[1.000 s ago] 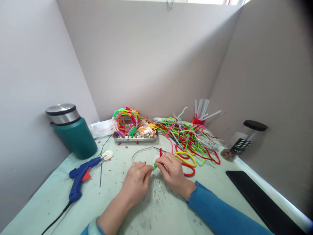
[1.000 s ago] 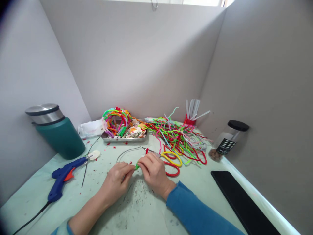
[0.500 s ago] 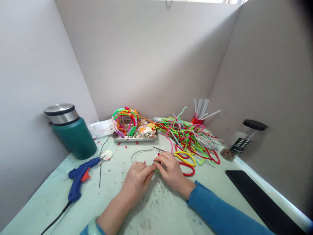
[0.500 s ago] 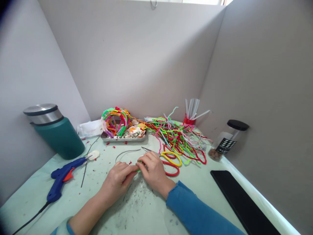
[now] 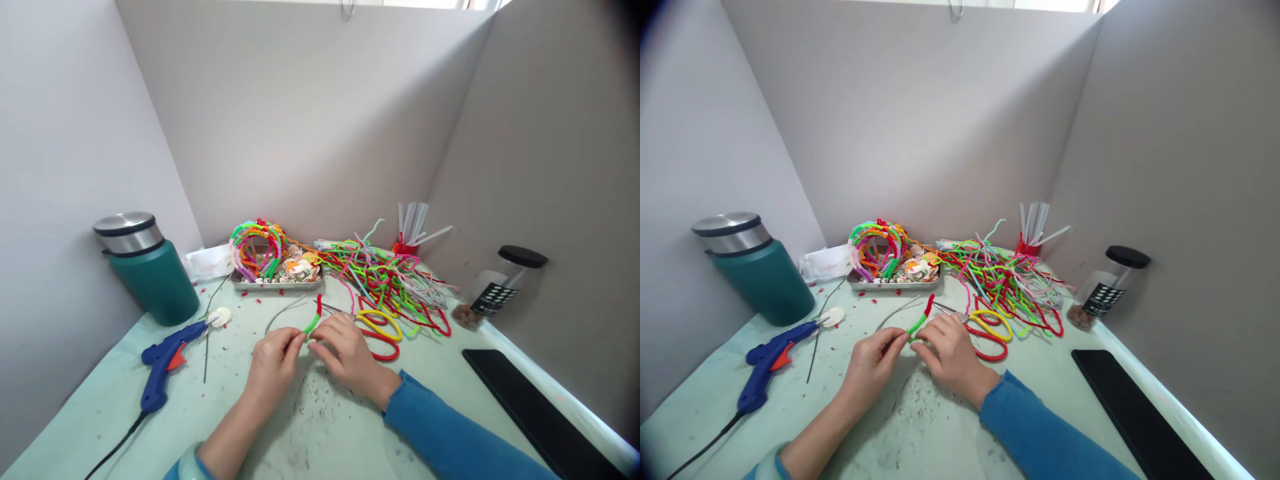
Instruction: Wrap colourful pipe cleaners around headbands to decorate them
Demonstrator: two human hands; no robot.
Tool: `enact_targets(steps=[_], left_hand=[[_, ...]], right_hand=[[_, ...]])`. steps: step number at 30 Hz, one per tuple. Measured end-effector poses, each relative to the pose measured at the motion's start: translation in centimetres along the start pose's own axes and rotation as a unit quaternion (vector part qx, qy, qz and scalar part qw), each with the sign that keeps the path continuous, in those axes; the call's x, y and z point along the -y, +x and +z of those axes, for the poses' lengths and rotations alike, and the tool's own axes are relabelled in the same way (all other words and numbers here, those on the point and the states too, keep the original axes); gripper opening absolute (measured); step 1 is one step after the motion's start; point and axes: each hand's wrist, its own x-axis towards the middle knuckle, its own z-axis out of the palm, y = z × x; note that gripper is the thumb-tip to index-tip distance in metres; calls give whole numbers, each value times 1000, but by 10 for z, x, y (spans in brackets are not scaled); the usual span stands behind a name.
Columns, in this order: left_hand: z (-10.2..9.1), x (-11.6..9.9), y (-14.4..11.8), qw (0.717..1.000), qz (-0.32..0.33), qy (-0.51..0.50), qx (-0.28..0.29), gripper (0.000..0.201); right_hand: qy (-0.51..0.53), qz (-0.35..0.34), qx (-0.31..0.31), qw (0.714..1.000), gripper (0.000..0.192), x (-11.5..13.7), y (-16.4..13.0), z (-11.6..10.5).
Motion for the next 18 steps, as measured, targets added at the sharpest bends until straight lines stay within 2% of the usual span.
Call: enact_targets(steps=[3, 6, 13, 18], left_hand=[[-2, -4, 0, 999, -30, -24, 28, 26], [-5, -8, 0, 998, -33, -41, 44, 27], [-6, -8, 2, 997, -30, -59, 46, 24], [-3, -4, 1, 999, -10, -27, 35, 21]], right_hand=[[-22, -12, 30, 999, 20, -1, 0, 2], [-27, -23, 40, 999, 11, -3, 0, 4], [7, 19, 29, 999, 13, -1, -2, 4], [-5, -17, 66, 998, 12, 1, -6, 3]])
